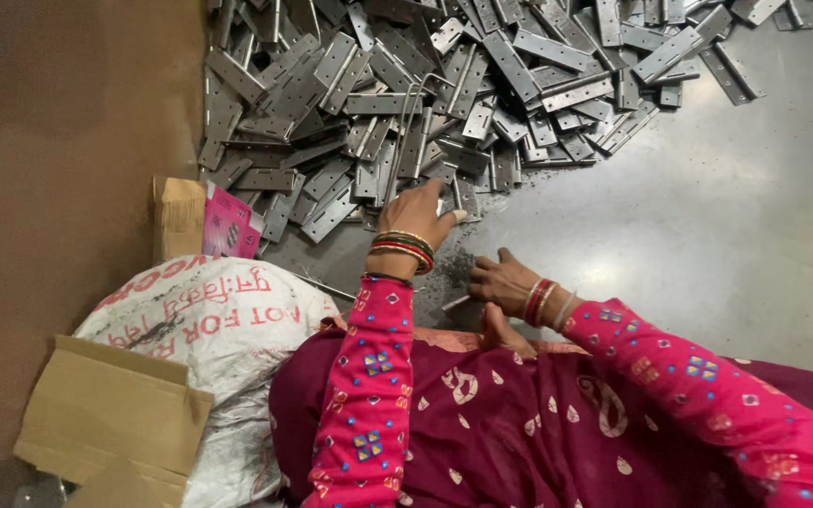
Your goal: The person sorts through a large pile of metal hinges on the floor, picking up individual pieces and stacking them together before placing them into a bag.
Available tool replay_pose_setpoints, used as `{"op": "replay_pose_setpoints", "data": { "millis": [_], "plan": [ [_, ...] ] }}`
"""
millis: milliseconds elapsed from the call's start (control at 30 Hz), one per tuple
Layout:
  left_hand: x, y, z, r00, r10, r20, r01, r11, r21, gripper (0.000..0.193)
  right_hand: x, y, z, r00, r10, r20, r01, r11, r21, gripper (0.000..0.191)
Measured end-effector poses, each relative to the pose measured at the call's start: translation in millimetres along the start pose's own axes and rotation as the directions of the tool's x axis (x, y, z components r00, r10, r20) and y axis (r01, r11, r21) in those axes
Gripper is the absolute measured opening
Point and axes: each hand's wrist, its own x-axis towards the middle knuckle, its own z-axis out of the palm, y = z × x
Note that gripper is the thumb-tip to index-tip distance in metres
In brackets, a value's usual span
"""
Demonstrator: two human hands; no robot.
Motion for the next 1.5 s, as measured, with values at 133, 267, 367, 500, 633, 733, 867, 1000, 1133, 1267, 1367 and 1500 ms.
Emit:
{"op": "replay_pose_setpoints", "data": {
  "millis": [133, 267, 367, 500, 633, 733, 867, 1000, 1133, 1267, 1367, 1500],
  "plan": [
    [-2.5, -2.4, -4.6, 0.999, -0.05, 0.019, 0.049, 0.997, 0.055, 0.052, 21.3, 0.0, -9.4, 0.983, 0.073, -0.168, -0.06, 0.995, 0.084, 0.016],
    [-0.5, 1.2, -7.7, 0.998, -0.057, -0.02, 0.057, 0.998, -0.01, 0.051, -32.8, 14.1, -10.3, 0.992, 0.078, 0.095, -0.099, 0.967, 0.234, 0.013],
    [4.4, 6.3, -7.5, 0.998, -0.056, -0.028, 0.055, 0.998, -0.034, 0.051, -56.2, 4.3, -2.3, 0.971, 0.002, 0.239, -0.067, 0.962, 0.265, 0.024],
    [4.7, 6.8, -6.4, 0.999, -0.042, -0.025, 0.042, 0.999, -0.008, 0.052, -20.7, -9.0, 9.6, 0.993, -0.07, 0.09, 0.045, 0.967, 0.25, 0.024],
    [2.8, 4.2, -8.2, 0.998, -0.062, -0.01, 0.062, 0.998, -0.002, 0.054, 44.9, -10.0, 11.4, 0.996, -0.084, 0.001, 0.083, 0.982, 0.172, 0.036],
    [4.4, 5.2, -12.0, 0.995, -0.096, -0.013, 0.096, 0.995, -0.024, 0.057, 71.7, -8.1, 4.2, 0.969, -0.028, -0.245, 0.085, 0.97, 0.227, 0.033],
    [3.4, 5.2, -17.3, 0.996, -0.087, -0.031, 0.086, 0.996, -0.037, 0.058, 54.6, 3.3, -4.2, 0.957, 0.264, -0.118, -0.183, 0.87, 0.457, 0.031],
    [0.4, 3.5, -19.8, 0.993, -0.082, -0.084, 0.074, 0.993, -0.096, 0.059, -16.2, 32.5, 6.2, 0.745, 0.66, -0.094, -0.48, 0.629, 0.612, 0.028],
    [1.4, 4.8, -19.5, 0.99, -0.093, -0.106, 0.082, 0.991, -0.106, 0.055, -49.3, 44.2, 32.8, 0.6, 0.8, -0.03, -0.654, 0.511, 0.558, 0.035],
    [1.1, 7.4, -16.9, 0.995, -0.086, -0.054, 0.083, 0.995, -0.057, 0.053, -7.3, 28.4, 48.9, 0.688, 0.725, 0.037, -0.551, 0.489, 0.676, 0.032],
    [1.2, 6.4, -16.7, 0.994, -0.096, -0.057, 0.094, 0.994, -0.049, 0.053, 51.6, 12.3, 42.0, 0.828, 0.56, -0.021, -0.411, 0.633, 0.656, 0.032],
    [1.5, 1.7, -18.5, 0.993, -0.113, -0.044, 0.11, 0.992, -0.054, 0.052, 100.9, -7.6, 24.0, 0.914, 0.242, -0.325, 0.035, 0.752, 0.658, 0.033]
  ]
}}
